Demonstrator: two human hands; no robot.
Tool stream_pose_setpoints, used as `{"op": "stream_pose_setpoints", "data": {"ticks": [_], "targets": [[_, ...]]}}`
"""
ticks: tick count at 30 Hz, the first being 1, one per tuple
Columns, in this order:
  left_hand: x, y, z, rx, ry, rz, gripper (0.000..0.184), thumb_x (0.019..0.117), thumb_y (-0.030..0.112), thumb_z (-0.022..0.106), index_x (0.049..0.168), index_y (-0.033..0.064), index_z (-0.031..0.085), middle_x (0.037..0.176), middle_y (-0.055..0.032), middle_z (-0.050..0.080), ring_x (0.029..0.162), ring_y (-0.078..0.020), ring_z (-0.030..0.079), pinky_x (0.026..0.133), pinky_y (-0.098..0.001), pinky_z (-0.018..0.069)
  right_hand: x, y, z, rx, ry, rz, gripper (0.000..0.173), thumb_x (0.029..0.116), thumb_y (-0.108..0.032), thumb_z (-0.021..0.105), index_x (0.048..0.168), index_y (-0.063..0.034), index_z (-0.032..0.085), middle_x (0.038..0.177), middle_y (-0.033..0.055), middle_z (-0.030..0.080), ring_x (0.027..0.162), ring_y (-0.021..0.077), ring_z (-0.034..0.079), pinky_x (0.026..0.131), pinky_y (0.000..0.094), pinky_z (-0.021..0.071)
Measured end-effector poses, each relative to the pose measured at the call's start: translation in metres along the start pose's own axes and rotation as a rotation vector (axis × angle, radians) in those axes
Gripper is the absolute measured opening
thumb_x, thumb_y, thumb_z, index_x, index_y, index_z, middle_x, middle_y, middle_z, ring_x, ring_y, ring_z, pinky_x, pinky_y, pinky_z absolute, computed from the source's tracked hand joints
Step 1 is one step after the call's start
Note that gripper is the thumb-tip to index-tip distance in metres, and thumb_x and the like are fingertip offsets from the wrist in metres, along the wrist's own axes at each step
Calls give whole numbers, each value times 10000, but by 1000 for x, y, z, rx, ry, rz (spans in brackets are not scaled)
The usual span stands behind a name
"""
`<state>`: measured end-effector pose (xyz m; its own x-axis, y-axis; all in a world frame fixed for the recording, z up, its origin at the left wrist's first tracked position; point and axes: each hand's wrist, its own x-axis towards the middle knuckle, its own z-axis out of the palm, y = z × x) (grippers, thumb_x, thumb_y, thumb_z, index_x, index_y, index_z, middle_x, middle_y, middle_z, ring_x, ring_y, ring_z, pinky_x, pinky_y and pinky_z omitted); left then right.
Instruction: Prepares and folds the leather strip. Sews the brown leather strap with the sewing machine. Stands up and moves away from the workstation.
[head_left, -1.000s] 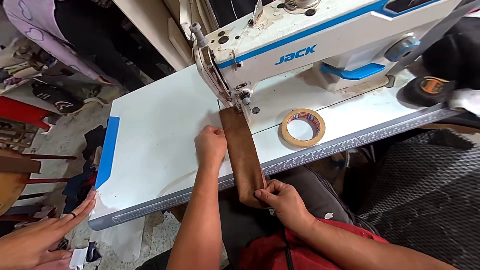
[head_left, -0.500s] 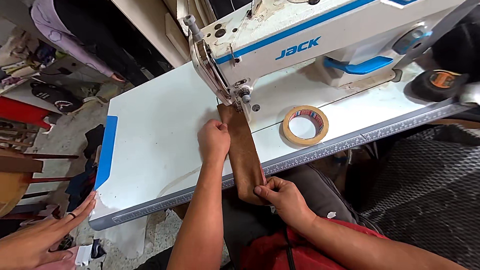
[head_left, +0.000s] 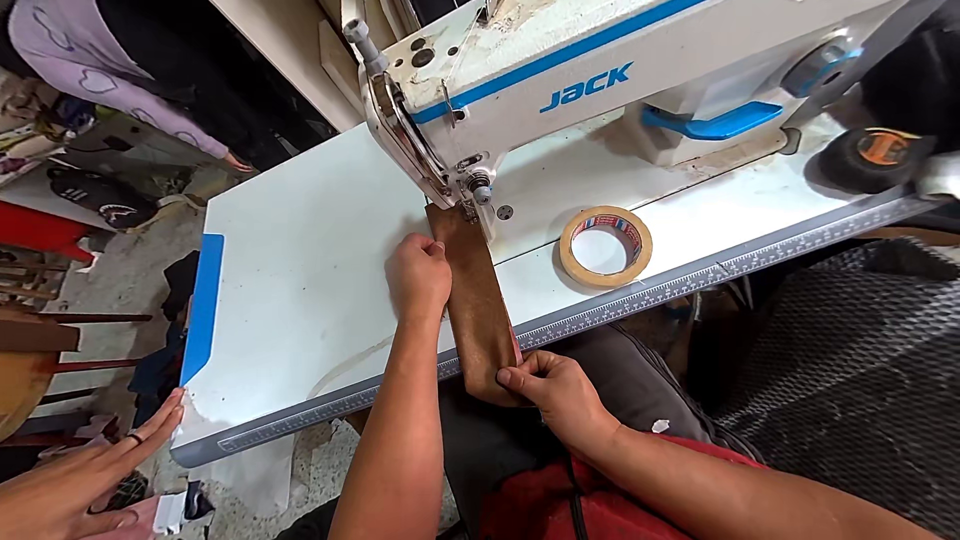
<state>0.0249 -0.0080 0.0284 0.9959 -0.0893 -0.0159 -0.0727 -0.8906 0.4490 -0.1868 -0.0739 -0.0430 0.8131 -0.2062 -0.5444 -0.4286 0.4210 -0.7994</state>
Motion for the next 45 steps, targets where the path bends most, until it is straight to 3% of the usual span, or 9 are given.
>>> {"op": "stream_pose_setpoints", "data": {"ticks": [6, 9, 11, 13, 16, 36, 41, 43, 45], "targets": [[-4, 0, 8, 47, 69, 70, 223, 1023, 209, 610, 1095, 14, 690, 1069, -190, 698, 1005, -360, 685, 869, -590, 545, 1, 0, 1, 6, 2, 4, 285, 873, -333, 825, 782, -102, 685, 763, 38, 699, 755, 145, 687, 742, 345, 583], [-23, -1, 10, 160, 134, 342, 289, 1020, 108, 562, 1282, 13, 641, 1341, -239, 590, 1234, -416, 591, 991, -595, 513, 0, -1, 2, 17, 10, 10, 278, 876, -315, 825, 777, -96, 685, 757, 37, 693, 741, 141, 679, 732, 337, 581], [-40, -3, 14, 210, 107, 597, 365, 1010, 66, 518, 1353, 74, 643, 1485, -196, 534, 1407, -402, 470, 1114, -610, 415, 1, -4, 1, 16, 15, 17, 271, 872, -320, 830, 790, -98, 697, 764, 32, 702, 744, 134, 685, 732, 330, 585], [-49, -13, 27, 200, 47, 720, 376, 1073, 163, 449, 1395, 128, 639, 1526, -85, 537, 1466, -283, 439, 1199, -517, 370, 1, -5, 0, 8, 18, 24, 276, 865, -335, 836, 792, -101, 707, 756, 28, 702, 735, 132, 679, 727, 329, 573], [-43, -28, 31, 129, -24, 712, 446, 1110, 289, 380, 1498, 142, 544, 1584, -3, 479, 1502, -175, 384, 1251, -417, 306, 0, -7, 1, -27, 11, 4, 294, 851, -371, 841, 783, -116, 713, 748, 16, 699, 734, 124, 674, 716, 327, 564], [-31, -27, 33, 43, 16, 710, 380, 1078, 264, 490, 1339, 41, 652, 1518, -69, 551, 1461, -208, 454, 1241, -425, 334, -3, -9, 0, 28, 61, 49, 214, 854, -309, 852, 854, -114, 764, 807, 44, 731, 749, 149, 685, 691, 320, 568], [-36, -26, 28, 159, 8, 606, 429, 1079, 375, 460, 1422, 176, 622, 1584, -86, 458, 1500, -267, 379, 1219, -477, 343, -3, -8, -2, 54, 58, 41, 168, 877, -268, 832, 881, -108, 782, 837, 45, 745, 799, 149, 704, 764, 328, 592], [-41, -27, 27, 210, 39, 565, 440, 1074, 407, 471, 1448, 220, 608, 1542, -166, 471, 1454, -341, 420, 1173, -529, 376, -2, -9, -3, 48, 45, 41, 162, 883, -264, 827, 890, -108, 784, 842, 36, 751, 808, 138, 713, 775, 320, 600], [-41, -24, 26, 251, 43, 558, 445, 1073, 412, 486, 1446, 205, 611, 1515, -163, 508, 1412, -336, 478, 1136, -516, 425, -1, -10, -5, 44, 49, 41, 165, 880, -268, 829, 886, -109, 786, 818, 30, 742, 771, 128, 698, 742, 308, 585]]}}
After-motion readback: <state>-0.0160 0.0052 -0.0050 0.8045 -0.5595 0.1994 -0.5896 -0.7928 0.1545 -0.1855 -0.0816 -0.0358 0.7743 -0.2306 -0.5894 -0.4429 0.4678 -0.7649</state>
